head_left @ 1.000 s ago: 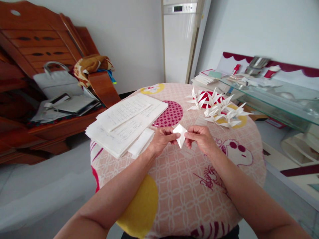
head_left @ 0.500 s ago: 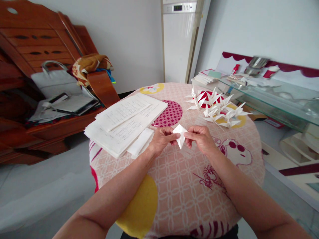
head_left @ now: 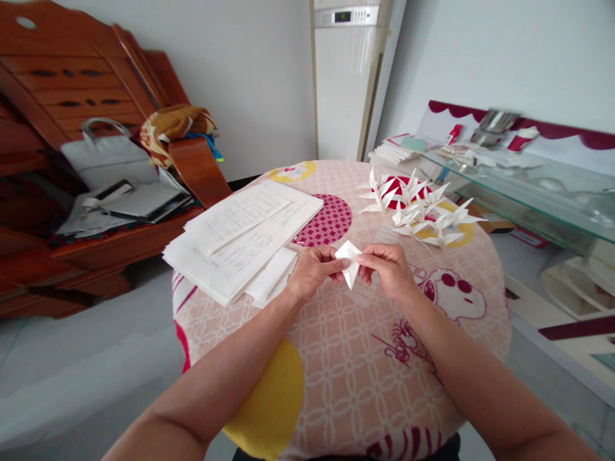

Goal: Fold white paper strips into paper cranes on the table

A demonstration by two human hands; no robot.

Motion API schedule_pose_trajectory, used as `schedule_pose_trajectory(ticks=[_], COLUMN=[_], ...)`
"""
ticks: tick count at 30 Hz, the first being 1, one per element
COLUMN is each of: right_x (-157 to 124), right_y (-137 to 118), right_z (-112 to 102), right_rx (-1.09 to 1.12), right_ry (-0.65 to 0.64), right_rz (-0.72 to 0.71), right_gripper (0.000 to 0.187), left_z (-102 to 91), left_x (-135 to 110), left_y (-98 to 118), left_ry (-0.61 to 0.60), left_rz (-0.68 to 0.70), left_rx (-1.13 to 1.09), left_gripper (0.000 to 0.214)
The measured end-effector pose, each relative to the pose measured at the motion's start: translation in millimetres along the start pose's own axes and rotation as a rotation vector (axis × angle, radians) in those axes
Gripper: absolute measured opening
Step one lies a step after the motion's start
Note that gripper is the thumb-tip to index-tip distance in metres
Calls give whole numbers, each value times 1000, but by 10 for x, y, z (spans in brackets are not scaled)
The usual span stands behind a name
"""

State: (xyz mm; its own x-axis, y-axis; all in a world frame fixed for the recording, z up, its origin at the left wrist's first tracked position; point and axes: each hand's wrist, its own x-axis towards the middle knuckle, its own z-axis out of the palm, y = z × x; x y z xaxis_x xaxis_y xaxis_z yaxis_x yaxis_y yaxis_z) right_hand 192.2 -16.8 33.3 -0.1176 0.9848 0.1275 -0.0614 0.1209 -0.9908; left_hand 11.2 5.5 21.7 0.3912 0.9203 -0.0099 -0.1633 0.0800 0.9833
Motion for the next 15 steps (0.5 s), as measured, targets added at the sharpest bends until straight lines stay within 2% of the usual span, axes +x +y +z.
schedule_pose_trajectory(ticks=[5, 10, 15], right_x=[3, -11, -4], right_y=[9, 19, 51], right_z=[11, 24, 28], right_rx=[-13, -52, 16], right_ry=[-110, -109, -153], right_rz=[36, 3, 61], right_gripper=[38, 43, 38], left_z=[20, 45, 55], left_x=[-5, -5, -5], left_y=[1, 1, -8], left_ry=[44, 56, 95], left_rz=[2, -32, -43], left_rx=[-22, -50, -76], left_gripper=[26, 22, 23])
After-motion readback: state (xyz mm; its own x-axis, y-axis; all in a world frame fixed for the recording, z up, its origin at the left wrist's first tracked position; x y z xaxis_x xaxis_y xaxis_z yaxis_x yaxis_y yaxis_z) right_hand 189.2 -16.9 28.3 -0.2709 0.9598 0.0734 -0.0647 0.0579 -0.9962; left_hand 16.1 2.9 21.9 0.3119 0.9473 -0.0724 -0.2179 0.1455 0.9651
